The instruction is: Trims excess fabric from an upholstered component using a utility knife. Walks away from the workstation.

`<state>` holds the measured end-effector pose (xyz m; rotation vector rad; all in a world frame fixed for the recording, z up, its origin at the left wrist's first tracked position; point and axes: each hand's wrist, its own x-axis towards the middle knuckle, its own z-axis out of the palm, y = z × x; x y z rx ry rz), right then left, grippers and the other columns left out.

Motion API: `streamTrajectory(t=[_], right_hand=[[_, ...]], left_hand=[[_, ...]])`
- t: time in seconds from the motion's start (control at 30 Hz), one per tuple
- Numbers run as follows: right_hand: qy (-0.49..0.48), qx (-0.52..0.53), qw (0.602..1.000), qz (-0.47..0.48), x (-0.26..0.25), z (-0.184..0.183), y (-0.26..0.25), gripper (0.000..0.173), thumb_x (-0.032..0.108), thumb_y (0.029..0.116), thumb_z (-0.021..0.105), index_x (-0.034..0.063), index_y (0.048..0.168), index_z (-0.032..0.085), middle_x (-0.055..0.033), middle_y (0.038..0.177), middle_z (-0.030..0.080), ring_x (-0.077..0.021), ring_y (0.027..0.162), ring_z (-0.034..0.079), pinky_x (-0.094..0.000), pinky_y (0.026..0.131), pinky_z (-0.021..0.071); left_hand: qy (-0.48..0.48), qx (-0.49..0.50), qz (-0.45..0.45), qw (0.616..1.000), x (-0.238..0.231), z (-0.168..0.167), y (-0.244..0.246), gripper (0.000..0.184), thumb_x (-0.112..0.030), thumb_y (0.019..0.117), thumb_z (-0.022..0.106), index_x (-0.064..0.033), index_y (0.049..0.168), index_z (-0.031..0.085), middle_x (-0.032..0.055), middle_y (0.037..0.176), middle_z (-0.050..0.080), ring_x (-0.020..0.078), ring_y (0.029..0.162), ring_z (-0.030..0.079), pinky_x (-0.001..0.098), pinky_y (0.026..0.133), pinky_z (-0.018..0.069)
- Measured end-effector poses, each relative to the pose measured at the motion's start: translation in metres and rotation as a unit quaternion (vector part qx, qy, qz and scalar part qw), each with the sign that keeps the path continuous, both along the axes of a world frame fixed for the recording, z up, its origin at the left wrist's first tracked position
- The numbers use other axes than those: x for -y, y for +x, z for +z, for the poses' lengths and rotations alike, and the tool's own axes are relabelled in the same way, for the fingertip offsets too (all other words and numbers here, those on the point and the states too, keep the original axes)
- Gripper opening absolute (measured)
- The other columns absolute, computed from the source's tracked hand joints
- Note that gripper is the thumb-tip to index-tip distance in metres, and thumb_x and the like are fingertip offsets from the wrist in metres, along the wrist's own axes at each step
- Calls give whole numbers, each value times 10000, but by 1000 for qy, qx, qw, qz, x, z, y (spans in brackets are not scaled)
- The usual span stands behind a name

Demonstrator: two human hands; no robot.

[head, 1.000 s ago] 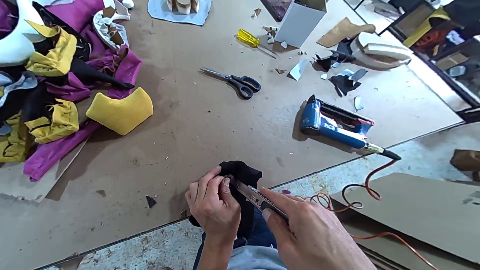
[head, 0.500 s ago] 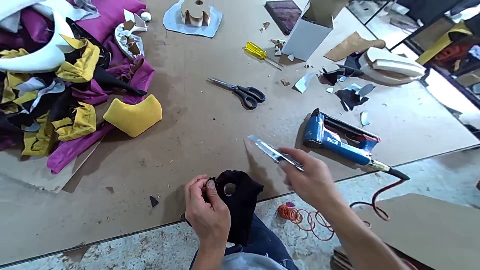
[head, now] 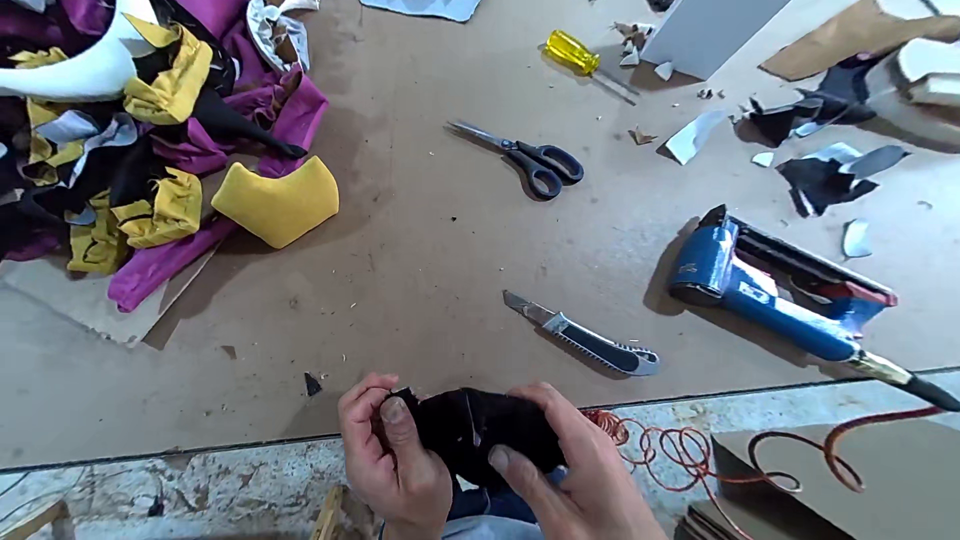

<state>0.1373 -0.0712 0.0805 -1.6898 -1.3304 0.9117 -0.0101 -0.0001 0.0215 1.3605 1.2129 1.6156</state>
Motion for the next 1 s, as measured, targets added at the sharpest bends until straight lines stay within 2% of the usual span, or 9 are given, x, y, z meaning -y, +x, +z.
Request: streamTrajectory(t=[0.13,0.23,0.33,0.4,0.53,0.67,0.83,0.93,1.0], right_hand=[[41,28,998,24,4,28,-9,387,270,961,718,-11,1212,627,-140,1078,676,-110,967,671,-257,815,584],[27,-7,999,24,10,40,-5,422,269,969,710,-34,1243,607,-129,1095,682,-94,995,672,-263,861,585],[16,-62,998,16,18,44,0,438,223,964,698,-45,1285,569,-90,1114,701,-66,1014,682,-266,889,594],[28,-91,995,24,24,42,1,432,204,968,687,-38,1300,556,-76,1140,698,-68,1039,683,-272,904,599],[17,-109,992,65,42,49,-7,454,222,975,670,-46,1324,556,-88,1191,692,-72,1074,675,-275,929,591],[-4,-125,989,75,58,55,-11,470,253,998,640,-47,1347,539,-87,1212,681,-64,1096,660,-272,957,571],[-3,-135,990,-37,68,56,-10,398,244,1000,615,-24,1290,568,-51,1121,706,-60,1013,683,-271,885,591],[1,-136,988,-69,73,57,-11,375,269,1012,608,-13,1259,584,-41,1073,713,-58,967,690,-267,843,601],[17,-135,988,-74,73,58,-10,349,285,1021,601,-3,1218,608,-31,1022,717,-52,914,691,-259,799,601]], left_hand=[[-41,30,-42,998,7,30,-40,207,-280,1095,466,-210,1096,660,-76,1140,661,64,861,705,242,744,631],[-124,-120,-24,985,39,27,-121,261,-260,1099,432,-210,996,666,-94,1009,710,46,827,706,234,737,612],[-250,-361,-72,896,84,6,-187,217,-59,917,608,116,1045,615,297,1245,614,322,1019,675,454,843,586],[-240,-321,-119,909,86,27,-178,419,-142,931,646,126,1237,543,305,1330,568,286,1092,662,423,878,583],[-159,-205,-367,893,45,103,-98,679,-451,930,702,-28,1431,525,119,1401,617,206,1299,587,458,1083,504],[-174,-10,-464,868,31,94,-60,388,-202,904,772,-21,1235,679,66,1115,695,131,995,692,308,857,623],[-136,44,-405,903,29,86,-49,158,-264,910,783,-121,902,716,-2,949,644,59,842,628,197,700,558],[-127,50,-519,844,21,88,-44,290,-356,1006,648,-73,1073,658,93,1254,641,164,1145,638,304,927,577],[-135,42,-545,827,16,92,-38,396,-368,996,664,-28,1197,634,94,1208,661,155,1065,669,316,898,598]])
